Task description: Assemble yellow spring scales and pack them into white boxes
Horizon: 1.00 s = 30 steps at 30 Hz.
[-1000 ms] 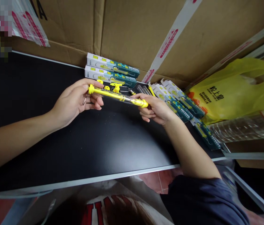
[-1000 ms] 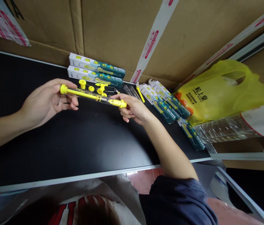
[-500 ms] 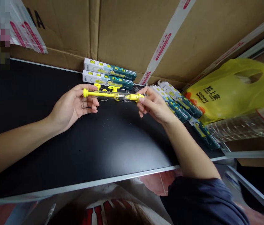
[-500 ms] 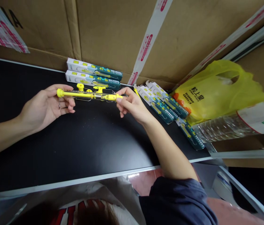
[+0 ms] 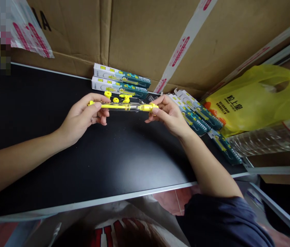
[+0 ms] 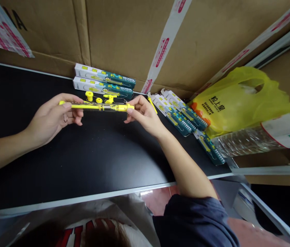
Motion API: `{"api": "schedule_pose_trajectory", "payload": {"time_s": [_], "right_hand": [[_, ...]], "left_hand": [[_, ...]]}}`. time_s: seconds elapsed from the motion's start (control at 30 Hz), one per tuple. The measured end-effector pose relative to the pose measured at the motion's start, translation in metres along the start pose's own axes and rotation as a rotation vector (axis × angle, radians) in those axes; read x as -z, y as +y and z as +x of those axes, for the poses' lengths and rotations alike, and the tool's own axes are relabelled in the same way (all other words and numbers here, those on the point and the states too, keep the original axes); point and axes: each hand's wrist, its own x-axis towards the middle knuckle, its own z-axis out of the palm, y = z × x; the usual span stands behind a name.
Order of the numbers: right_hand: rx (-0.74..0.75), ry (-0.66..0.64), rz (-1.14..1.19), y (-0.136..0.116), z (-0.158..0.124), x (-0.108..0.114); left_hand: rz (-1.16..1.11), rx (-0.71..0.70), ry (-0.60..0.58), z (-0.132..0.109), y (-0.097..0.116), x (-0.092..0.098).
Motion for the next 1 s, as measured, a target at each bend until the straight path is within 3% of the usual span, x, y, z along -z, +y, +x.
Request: {"api": "schedule_pose_trajectory", "payload": {"time_s": [0.23,0.43,0.67,0.8,0.87,1.0], "right_hand": [[-0.045,-0.008,0.045,0.004,0.001,0.004],[-0.065,-0.03,0.098,0.005,0.004,0.005],[-0.067,-0.049,0.104,0.005,0.003,0.006],[-0.054,-0.069,0.098,0.006,0.003,0.006],[-0.043,-0.077,0.098,0.006,0.002,0.004],[0.001,-0.072,0.071,0.005,-0.001,-0.004]], "left_hand": [[0.234,-0.19,-0.036,-0.001,-0.003,0.003],[0.349,-0.236,-0.063,-0.005,-0.004,0.006],[0.358,-0.249,-0.055,-0.004,-0.007,0.007],[0.349,-0.342,-0.083,-0.001,-0.012,0.008],[0.284,-0.363,-0.049,0.0,-0.013,0.007],[0.154,-0.274,0.136,0.002,-0.014,0.003]]}}
